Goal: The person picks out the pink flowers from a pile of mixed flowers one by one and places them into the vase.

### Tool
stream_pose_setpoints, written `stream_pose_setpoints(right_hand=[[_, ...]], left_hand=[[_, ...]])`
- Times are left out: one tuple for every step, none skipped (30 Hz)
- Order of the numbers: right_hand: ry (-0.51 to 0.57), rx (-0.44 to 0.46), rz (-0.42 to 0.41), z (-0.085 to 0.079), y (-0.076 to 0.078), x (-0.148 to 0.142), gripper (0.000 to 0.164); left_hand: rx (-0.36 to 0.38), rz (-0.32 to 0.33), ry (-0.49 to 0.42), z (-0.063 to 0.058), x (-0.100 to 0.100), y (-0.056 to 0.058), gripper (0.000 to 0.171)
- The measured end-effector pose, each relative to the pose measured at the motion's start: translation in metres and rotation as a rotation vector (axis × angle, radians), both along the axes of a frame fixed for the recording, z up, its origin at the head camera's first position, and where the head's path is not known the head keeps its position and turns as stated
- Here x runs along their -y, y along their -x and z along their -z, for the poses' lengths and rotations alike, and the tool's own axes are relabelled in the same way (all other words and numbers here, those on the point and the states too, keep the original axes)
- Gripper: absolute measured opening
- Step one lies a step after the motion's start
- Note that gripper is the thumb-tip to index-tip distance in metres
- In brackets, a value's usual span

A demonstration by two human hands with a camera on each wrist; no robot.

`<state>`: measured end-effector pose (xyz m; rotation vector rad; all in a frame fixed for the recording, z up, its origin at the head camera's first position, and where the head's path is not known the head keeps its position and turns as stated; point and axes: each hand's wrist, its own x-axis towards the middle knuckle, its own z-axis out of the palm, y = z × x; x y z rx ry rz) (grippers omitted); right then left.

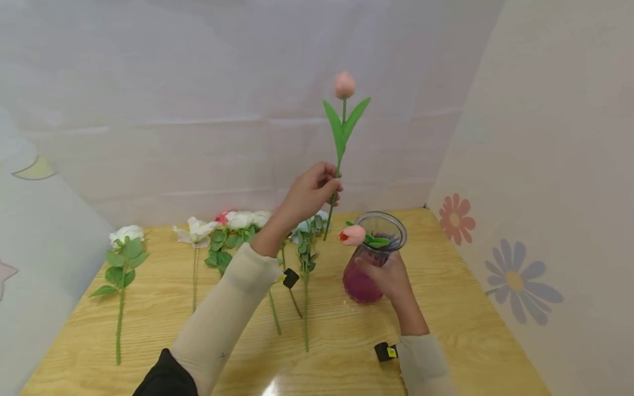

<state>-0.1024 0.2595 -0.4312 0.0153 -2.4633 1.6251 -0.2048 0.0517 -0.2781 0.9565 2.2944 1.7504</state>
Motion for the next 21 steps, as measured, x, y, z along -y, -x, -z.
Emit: stream_pose_setpoints(right_hand=[[0.002, -0.003, 0.0, 0.0, 0.0, 0.0, 0.062], [0.001, -0.006, 0.002, 0.001, 0.001, 0.0, 0.061], [0.0, -0.01, 0.004, 0.001, 0.001, 0.0, 0.061], [-0.001, -0.01, 0.004, 0.002, 0.001, 0.0, 0.061], [0.003, -0.008, 0.005, 0.002, 0.001, 0.001, 0.062], [0.007, -0.005, 0.004, 0.001, 0.001, 0.001, 0.063], [0.008, 0.0, 0.004, 0.001, 0.001, 0.002, 0.064], [0.008, 0.007, 0.004, 0.0, 0.0, 0.002, 0.065], [0.005, 0.012, 0.002, 0.0, 0.001, 0.003, 0.066], [0.007, 0.017, -0.004, 0.0, 0.001, 0.003, 0.067], [0.014, 0.022, -0.008, -0.001, 0.001, 0.003, 0.069], [0.019, 0.026, -0.01, -0.001, 0.001, 0.004, 0.07], [0.025, 0.028, -0.011, -0.001, 0.001, 0.004, 0.071], [0.031, 0.028, -0.013, -0.001, 0.001, 0.004, 0.071], [0.034, 0.028, -0.013, -0.001, 0.001, 0.004, 0.071], [0.042, 0.027, -0.013, 0.0, 0.001, 0.004, 0.07], [0.048, 0.027, -0.011, 0.0, 0.001, 0.005, 0.069], [0.048, 0.025, -0.008, 0.0, 0.001, 0.005, 0.068], [0.048, 0.023, -0.009, 0.001, 0.001, 0.005, 0.067], [0.048, 0.024, -0.005, 0.001, 0.001, 0.005, 0.067], [0.05, 0.024, -0.002, 0.001, 0.001, 0.005, 0.066]], left_hand=[[0.021, 0.008, -0.022, 0.0, -0.002, 0.001, 0.017], [0.041, 0.013, -0.04, 0.0, -0.005, 0.002, 0.016], [0.063, 0.023, -0.062, 0.0, -0.007, 0.003, 0.017], [0.083, 0.031, -0.081, 0.0, -0.009, 0.004, 0.017], [0.097, 0.04, -0.101, 0.001, -0.011, 0.006, 0.018], [0.113, 0.046, -0.117, 0.002, -0.013, 0.006, 0.018], [0.123, 0.054, -0.132, 0.002, -0.014, 0.007, 0.019], [0.132, 0.06, -0.143, 0.003, -0.016, 0.008, 0.019], [0.139, 0.067, -0.16, 0.003, -0.018, 0.008, 0.019], [0.147, 0.073, -0.173, 0.003, -0.02, 0.008, 0.019], [0.155, 0.081, -0.193, 0.003, -0.022, 0.008, 0.02], [0.171, 0.089, -0.212, 0.003, -0.023, 0.007, 0.02], [0.182, 0.099, -0.23, 0.003, -0.025, 0.007, 0.021], [0.197, 0.112, -0.252, 0.002, -0.028, 0.007, 0.022], [0.211, 0.13, -0.277, 0.002, -0.03, 0.006, 0.022], [0.226, 0.149, -0.299, 0.002, -0.033, 0.006, 0.023], [0.24, 0.166, -0.319, 0.003, -0.035, 0.006, 0.023], [0.252, 0.181, -0.337, 0.003, -0.037, 0.006, 0.024], [0.259, 0.195, -0.353, 0.003, -0.04, 0.006, 0.024], [0.265, 0.208, -0.37, 0.004, -0.042, 0.006, 0.025], [0.27, 0.216, -0.387, 0.005, -0.044, 0.006, 0.025]])
